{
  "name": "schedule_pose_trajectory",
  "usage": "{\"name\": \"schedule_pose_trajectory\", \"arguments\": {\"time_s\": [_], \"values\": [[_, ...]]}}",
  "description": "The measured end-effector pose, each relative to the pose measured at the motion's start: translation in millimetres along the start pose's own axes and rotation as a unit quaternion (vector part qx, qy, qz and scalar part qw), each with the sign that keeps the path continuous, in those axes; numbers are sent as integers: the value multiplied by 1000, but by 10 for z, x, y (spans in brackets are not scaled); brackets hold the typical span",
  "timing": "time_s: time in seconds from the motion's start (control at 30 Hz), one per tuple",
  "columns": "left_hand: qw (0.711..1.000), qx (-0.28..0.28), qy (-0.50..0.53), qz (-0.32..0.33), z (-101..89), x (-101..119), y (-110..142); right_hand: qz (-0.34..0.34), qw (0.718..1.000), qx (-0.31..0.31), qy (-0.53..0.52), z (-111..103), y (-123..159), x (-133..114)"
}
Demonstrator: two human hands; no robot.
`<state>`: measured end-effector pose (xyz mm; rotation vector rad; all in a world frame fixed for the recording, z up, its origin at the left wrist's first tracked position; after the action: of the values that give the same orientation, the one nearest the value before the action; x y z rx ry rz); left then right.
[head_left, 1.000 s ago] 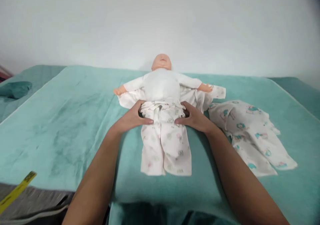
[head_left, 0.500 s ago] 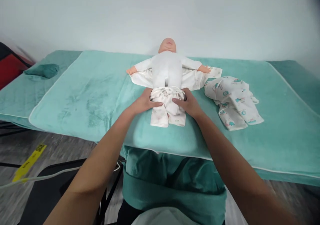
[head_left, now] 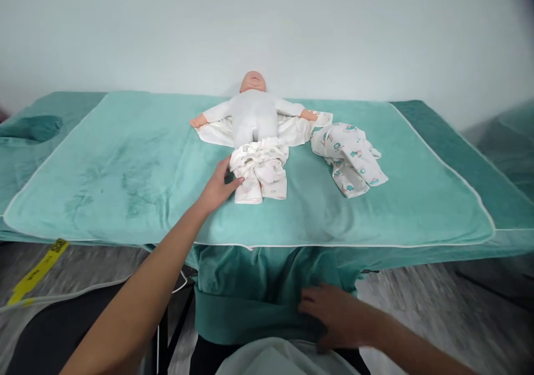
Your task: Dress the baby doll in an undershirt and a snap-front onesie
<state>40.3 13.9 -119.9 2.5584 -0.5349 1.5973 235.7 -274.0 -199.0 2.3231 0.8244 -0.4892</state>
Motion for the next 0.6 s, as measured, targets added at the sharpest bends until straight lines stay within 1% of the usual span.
{"name": "schedule_pose_trajectory", "arguments": {"time_s": [0.03, 0.07, 0.1, 0.13, 0.2, 0.27, 0.33, 0.4, 0.47, 0.5, 0.53, 0.6], "values": [[1000, 8, 8, -6, 17, -46, 0, 14, 1000, -10, 18, 180, 56, 18], [1000, 18, 10, -8, 31, -82, -5, 33, 999, -2, 27, 273, 70, 64], [1000, 27, 7, -8, 44, -108, -13, 40, 999, 10, 36, 303, 48, 103], [999, 34, 2, -4, 54, -123, -23, 51, 997, 33, 39, 261, 2, 158], [999, 40, -2, 3, 69, -134, -39, 69, 993, 88, 43, 38, -131, 275], [999, 41, -2, 4, 71, -138, -46, 91, 982, 154, 54, -284, -258, 388], [999, 44, -3, 0, 62, -144, -46, 102, 967, 221, 73, -587, -343, 456], [999, 51, -3, -1, 51, -154, -43, 111, 950, 281, 77, -808, -371, 497], [998, 55, -1, 3, 51, -162, -43, 126, 938, 317, 55, -925, -359, 539], [998, 55, 1, 5, 56, -167, -44, 127, 938, 320, 39, -942, -354, 551], [999, 54, 4, 7, 63, -171, -46, 121, 943, 310, 23, -933, -359, 549], [999, 52, 11, 5, 73, -180, -48, 87, 962, 260, -4, -849, -383, 512]]}}
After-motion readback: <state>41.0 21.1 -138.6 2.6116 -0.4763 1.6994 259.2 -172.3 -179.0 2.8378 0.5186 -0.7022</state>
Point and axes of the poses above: each hand's wrist, its own y-axis away from the middle knuckle, its own z-axis out of the palm, x = y × z, the point moved 9 cm from there along -y, towards the middle knuckle, and after that the axes turned 8 degrees about y, right-handed, at the moved point
